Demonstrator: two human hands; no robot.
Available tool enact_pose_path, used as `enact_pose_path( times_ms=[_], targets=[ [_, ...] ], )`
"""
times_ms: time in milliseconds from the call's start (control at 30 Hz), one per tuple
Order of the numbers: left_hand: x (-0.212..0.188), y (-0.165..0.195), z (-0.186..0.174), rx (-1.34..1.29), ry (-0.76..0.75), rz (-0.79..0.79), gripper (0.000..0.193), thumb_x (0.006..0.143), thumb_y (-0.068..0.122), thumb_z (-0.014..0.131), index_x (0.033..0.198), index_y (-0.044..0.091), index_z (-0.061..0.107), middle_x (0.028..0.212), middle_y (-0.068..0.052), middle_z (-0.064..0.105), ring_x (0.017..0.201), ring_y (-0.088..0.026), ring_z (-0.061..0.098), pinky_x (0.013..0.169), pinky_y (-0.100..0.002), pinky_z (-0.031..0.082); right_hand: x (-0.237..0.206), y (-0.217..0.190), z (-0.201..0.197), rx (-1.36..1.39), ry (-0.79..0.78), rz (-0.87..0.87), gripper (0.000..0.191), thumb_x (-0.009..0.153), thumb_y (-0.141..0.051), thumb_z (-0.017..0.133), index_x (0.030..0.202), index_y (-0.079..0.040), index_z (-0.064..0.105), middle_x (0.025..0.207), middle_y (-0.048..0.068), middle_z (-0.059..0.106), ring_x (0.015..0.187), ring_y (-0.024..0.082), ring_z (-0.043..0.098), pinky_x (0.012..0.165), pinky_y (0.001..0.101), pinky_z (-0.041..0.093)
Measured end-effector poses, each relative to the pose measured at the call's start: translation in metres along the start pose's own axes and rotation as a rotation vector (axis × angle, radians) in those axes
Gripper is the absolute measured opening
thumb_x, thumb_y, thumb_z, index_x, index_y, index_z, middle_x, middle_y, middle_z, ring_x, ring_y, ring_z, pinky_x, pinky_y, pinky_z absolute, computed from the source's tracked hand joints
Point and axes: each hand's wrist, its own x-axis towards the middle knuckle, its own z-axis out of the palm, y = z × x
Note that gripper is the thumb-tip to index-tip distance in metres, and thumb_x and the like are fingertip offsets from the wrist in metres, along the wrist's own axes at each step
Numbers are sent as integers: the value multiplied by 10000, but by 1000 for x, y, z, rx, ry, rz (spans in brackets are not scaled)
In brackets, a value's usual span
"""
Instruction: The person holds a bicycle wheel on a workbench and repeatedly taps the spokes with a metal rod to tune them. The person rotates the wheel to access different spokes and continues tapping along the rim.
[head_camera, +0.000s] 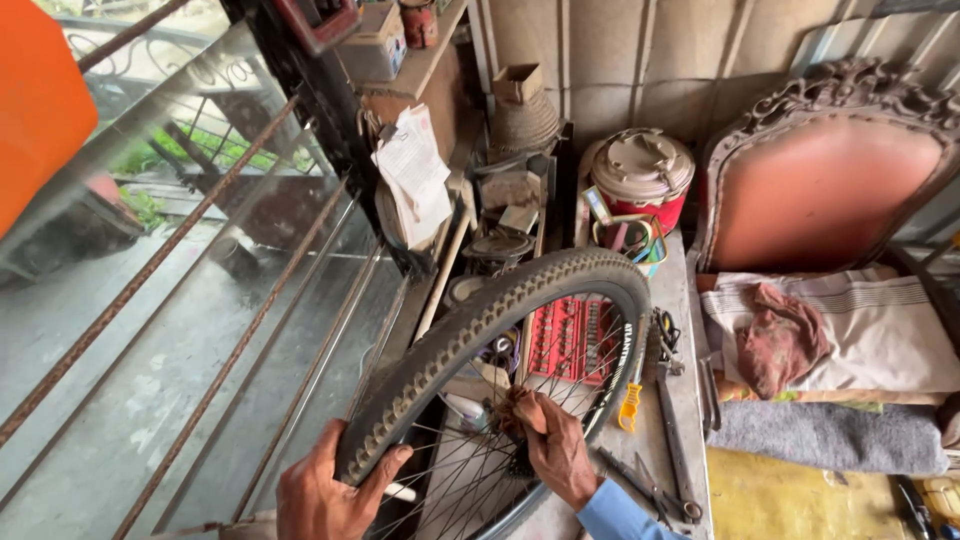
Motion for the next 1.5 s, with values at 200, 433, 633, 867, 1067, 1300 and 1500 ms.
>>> enact_pose_path(
  times_ms=[200, 433, 633, 867, 1067, 1300, 1500],
  targets=[
    [-35, -10, 1, -4, -137, -116, 556, 696, 507, 882, 991, 81, 682, 699, -111, 781, 555, -194, 805, 539, -368, 635, -33, 24, -35, 562, 197, 106, 296, 903, 81, 558, 1190, 60, 626, 1233, 206, 704, 1053, 303, 728, 882, 413, 617],
    [-78, -40, 29, -62, -87, 30, 557, 638, 451, 870, 1001, 74, 680, 799, -109, 787, 623, -215, 800, 596, -381, 638, -37, 56, -105, 485, 260, 385, 407, 1008, -77, 479, 1407, -18, 539, 1257, 103, 688, 1076, 217, 714, 892, 362, 626],
    [-88, -70, 34, -43, -136, -3, 604, 669, 472, 842, 1060, 54, 649, 887, -143, 756, 726, -250, 763, 667, -412, 596, -46, 67, -95, 611, 262, 280, 287, 1046, -73, 510, 1317, 12, 550, 1110, 87, 656, 931, 147, 664, 786, 329, 605],
    [-96, -81, 33, -30, -173, -33, 659, 705, 496, 811, 1130, 31, 614, 989, -182, 719, 846, -291, 719, 750, -450, 547, -76, 68, -78, 320, 40, 358, 177, 939, -22, 495, 1026, -9, 648, 823, 104, 763, 727, 179, 753, 652, 323, 634],
    [-93, -86, 33, -23, -200, -35, 707, 737, 516, 784, 1189, 11, 583, 1077, -216, 687, 949, -326, 683, 821, -481, 504, -95, 67, -76, 458, -45, 188, 74, 937, -27, 586, 887, 18, 617, 836, 106, 704, 742, 181, 711, 653, 325, 621],
    [-88, -90, 32, 1, -228, -31, 763, 773, 540, 752, 1259, -12, 548, 1180, -255, 651, 1069, -367, 639, 904, -519, 455, -76, 86, -109, 465, 264, 477, 105, 975, -42, 500, 873, -30, 519, 723, 13, 503, 639, 126, 560, 593, 322, 564],
    [-81, -83, 24, 51, -287, -26, 811, 805, 561, 725, 1318, -32, 517, 1268, -289, 619, 1172, -402, 602, 975, -551, 413, -71, 79, -85, 143, 154, 342, 77, 876, 43, 505, 845, -18, 542, 638, 30, 480, 534, 133, 418, 451, 329, 359]
  ],
)
